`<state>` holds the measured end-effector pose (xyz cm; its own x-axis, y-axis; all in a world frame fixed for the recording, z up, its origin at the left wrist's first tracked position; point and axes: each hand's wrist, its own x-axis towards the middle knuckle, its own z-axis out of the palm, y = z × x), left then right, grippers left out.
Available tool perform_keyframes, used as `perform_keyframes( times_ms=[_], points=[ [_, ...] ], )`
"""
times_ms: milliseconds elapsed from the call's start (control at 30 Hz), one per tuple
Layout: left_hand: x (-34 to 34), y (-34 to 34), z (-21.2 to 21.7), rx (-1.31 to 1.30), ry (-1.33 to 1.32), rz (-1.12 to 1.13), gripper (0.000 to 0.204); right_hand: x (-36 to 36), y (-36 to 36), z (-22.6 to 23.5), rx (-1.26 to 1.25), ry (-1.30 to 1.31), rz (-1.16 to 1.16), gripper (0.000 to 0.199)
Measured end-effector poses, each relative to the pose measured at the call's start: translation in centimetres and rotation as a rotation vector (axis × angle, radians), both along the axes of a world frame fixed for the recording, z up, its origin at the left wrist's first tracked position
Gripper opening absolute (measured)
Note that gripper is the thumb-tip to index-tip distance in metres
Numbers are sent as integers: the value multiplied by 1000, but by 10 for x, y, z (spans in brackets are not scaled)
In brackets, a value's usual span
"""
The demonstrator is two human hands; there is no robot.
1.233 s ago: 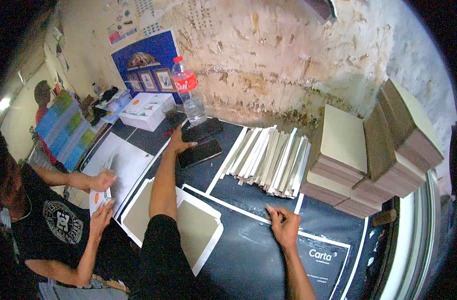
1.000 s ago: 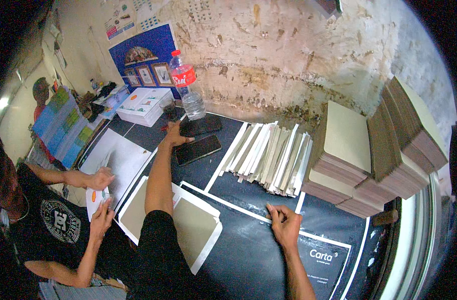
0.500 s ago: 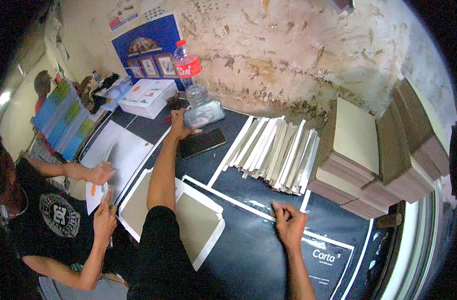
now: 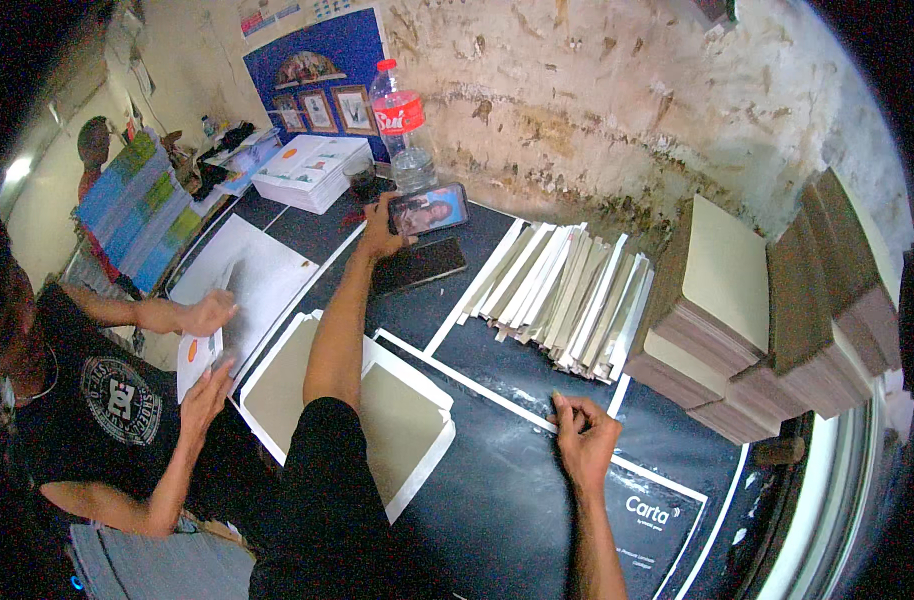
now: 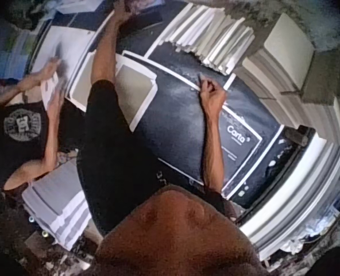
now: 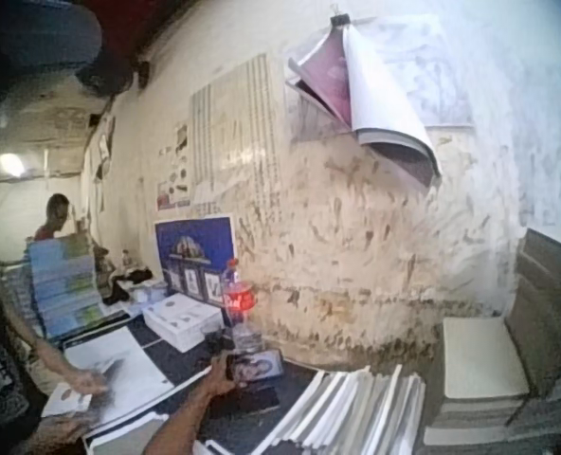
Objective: The person assembles book covers by applying glue to a large sheet using a machine and precisely positioning cardboard panels and spine strips onto the glued surface.
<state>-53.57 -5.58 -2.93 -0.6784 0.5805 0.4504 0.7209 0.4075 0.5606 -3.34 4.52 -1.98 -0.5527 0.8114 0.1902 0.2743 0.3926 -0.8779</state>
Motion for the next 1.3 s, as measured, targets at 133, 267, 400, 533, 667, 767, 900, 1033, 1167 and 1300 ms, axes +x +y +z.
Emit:
perform_keyframes(
  times_ms=[133,267,400,533,667,767,900,1033,1167,1300],
  points=[
    [-8,10,-2,-50,-114,44,114,-1,3,1,-15,22,-14,19],
    [-50,-20,0,-203,-147,117,119,-8,-12,5,-101,81,42,17],
    [-38,13,6,-499,-118,149,135,-2,-4,-1,-62,61,15,17],
    [-22,29,15,-525,-200,272,151,-2,-3,6,-8,-8,-33,15],
    [-30,25,20,-644,-158,279,151,-5,-3,-3,-14,38,-38,18],
    [-25,20,21,-644,-181,263,147,-4,-1,-4,-16,12,-51,22],
    [27,42,35,-612,-226,300,128,-1,8,-2,59,-24,-71,22],
    [90,26,58,-36,27,419,84,-2,-2,-2,11,-2,-8,17],
    [205,32,81,433,50,-49,30,0,-9,9,-1,88,63,11],
    [343,10,118,411,-213,-406,19,0,5,-18,28,349,168,13]
  ],
)
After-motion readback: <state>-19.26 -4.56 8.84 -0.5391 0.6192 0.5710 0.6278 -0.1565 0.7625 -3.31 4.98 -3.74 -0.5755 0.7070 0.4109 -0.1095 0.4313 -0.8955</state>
